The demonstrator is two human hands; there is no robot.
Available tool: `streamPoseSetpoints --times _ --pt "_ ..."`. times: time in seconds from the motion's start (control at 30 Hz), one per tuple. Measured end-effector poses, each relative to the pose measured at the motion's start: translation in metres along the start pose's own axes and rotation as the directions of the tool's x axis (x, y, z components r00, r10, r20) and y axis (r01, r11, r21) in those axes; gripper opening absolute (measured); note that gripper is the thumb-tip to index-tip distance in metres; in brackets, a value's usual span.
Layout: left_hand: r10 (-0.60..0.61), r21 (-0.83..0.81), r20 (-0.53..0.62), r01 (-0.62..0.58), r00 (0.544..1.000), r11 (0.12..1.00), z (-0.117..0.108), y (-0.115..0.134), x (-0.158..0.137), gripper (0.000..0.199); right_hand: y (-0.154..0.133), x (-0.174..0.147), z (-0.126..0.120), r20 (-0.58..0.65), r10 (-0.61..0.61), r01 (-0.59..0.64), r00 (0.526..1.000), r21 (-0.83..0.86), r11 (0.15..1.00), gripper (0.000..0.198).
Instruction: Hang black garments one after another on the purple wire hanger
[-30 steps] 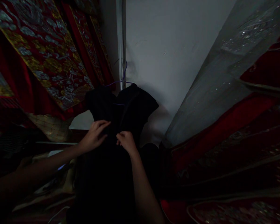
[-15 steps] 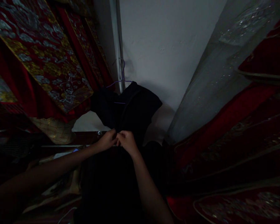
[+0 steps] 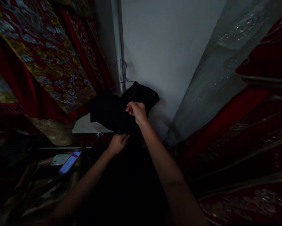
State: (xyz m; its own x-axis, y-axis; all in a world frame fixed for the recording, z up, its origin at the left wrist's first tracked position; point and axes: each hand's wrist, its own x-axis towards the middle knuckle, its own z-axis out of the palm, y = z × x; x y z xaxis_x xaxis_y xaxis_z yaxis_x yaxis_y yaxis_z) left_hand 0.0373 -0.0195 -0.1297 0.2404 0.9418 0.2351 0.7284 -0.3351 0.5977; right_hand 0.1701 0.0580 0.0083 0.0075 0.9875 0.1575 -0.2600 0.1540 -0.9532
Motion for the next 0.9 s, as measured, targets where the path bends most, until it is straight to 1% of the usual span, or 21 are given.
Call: streamPoseSetpoints --times 0.1,0.17,0.23,0.3,0.33,0.37,0.4,0.43,0.47,0.5,0.53,0.57,0.6,0.63,0.67,0.73,0.77,0.8,0.83,0.87,0.9 --pt "-0.033 0.012 0.048 0.032 0.998 0.999 0.014 -0.007 -0.020 0.042 -0.038 0.025 0.014 -0.028 -0.028 0.029 0.999 0.004 1.000 0.019" --pt "-0.049 0.032 0.075 0.046 0.996 0.998 0.011 -0.010 -0.023 0.041 -0.055 0.032 0.021 -0.020 -0.055 0.054 0.998 -0.022 0.998 0.020" --pt "-0.052 0.052 0.096 0.047 0.994 0.998 -0.003 -0.009 -0.019 0.037 -0.062 0.029 0.025 0.004 -0.089 0.089 0.996 -0.056 0.994 0.022" --pt "0.000 0.046 0.070 -0.003 0.998 0.999 -0.026 0.000 -0.009 0.029 -0.059 0.021 0.025 0.041 -0.136 0.139 0.990 -0.091 0.986 0.024" --pt "0.056 0.025 0.021 -0.056 0.998 0.998 -0.040 0.007 -0.001 0.025 -0.055 0.016 0.024 0.064 -0.158 0.165 0.985 -0.110 0.980 0.025" --pt "0.117 -0.011 -0.064 -0.118 0.991 0.993 -0.056 0.015 0.008 0.027 -0.051 0.011 0.023 0.087 -0.176 0.186 0.981 -0.131 0.974 0.026" --pt "0.159 -0.056 -0.170 -0.171 0.972 0.984 -0.072 0.025 0.018 0.032 -0.046 0.007 0.022 0.108 -0.191 0.206 0.976 -0.151 0.967 0.027" --pt "0.190 -0.093 -0.269 -0.221 0.944 0.971 -0.088 0.034 0.029 0.037 -0.042 0.004 0.020 0.126 -0.205 0.224 0.971 -0.169 0.960 0.028" --pt "0.224 -0.103 -0.370 -0.279 0.902 0.955 -0.103 0.044 0.040 0.041 -0.038 0.002 0.019 0.141 -0.217 0.241 0.966 -0.183 0.953 0.028" --pt "0.272 -0.079 -0.441 -0.339 0.855 0.937 -0.117 0.052 0.051 0.041 -0.036 0.001 0.017 0.157 -0.231 0.259 0.960 -0.195 0.946 0.028" --pt "0.328 -0.037 -0.474 -0.391 0.817 0.920 -0.129 0.059 0.062 0.040 -0.035 0.000 0.016 0.175 -0.251 0.285 0.952 -0.207 0.936 0.028" --pt "0.378 0.013 -0.482 -0.425 0.790 0.905 -0.139 0.065 0.072 0.037 -0.035 0.000 0.014 0.194 -0.278 0.318 0.941 -0.223 0.921 0.028" --pt "0.419 0.063 -0.472 -0.444 0.776 0.894 -0.147 0.069 0.081 0.032 -0.035 -0.001 0.013 0.210 -0.312 0.359 0.926 -0.245 0.901 0.028" --pt "0.450 0.111 -0.451 -0.452 0.771 0.885 -0.152 0.072 0.088 0.027 -0.036 -0.001 0.012 0.221 -0.355 0.408 0.908 -0.277 0.870 0.027" --pt "0.470 0.153 -0.429 -0.451 0.772 0.879 -0.155 0.075 0.093 0.023 -0.037 0.000 0.010 0.227 -0.403 0.459 0.887 -0.321 0.829 0.027" --pt "0.496 0.217 -0.407 -0.446 0.767 0.868 -0.156 0.079 0.097 0.019 -0.033 0.002 0.008 0.224 -0.499 0.543 0.837 -0.442 0.714 0.026" --pt "0.502 0.231 -0.418 -0.445 0.757 0.865 -0.157 0.081 0.097 0.017 -0.028 0.005 0.007 0.218 -0.535 0.562 0.816 -0.513 0.649 0.026" --pt "0.498 0.226 -0.448 -0.445 0.742 0.867 -0.158 0.082 0.097 0.015 -0.020 0.008 0.006 0.216 -0.552 0.560 0.806 -0.582 0.590 0.025" --pt "0.476 0.195 -0.501 -0.442 0.722 0.875 -0.160 0.082 0.096 0.013 -0.010 0.011 0.005 0.216 -0.546 0.539 0.809 -0.641 0.546 0.025" --pt "0.429 0.133 -0.577 -0.438 0.695 0.889 -0.164 0.080 0.095 0.010 0.002 0.014 0.004 0.216 -0.519 0.507 0.827 -0.686 0.522 0.025" --pt "0.346 0.032 -0.663 -0.436 0.664 0.899 -0.169 0.076 0.094 0.007 0.014 0.016 0.002 0.215 -0.477 0.471 0.852 -0.712 0.521 0.025"
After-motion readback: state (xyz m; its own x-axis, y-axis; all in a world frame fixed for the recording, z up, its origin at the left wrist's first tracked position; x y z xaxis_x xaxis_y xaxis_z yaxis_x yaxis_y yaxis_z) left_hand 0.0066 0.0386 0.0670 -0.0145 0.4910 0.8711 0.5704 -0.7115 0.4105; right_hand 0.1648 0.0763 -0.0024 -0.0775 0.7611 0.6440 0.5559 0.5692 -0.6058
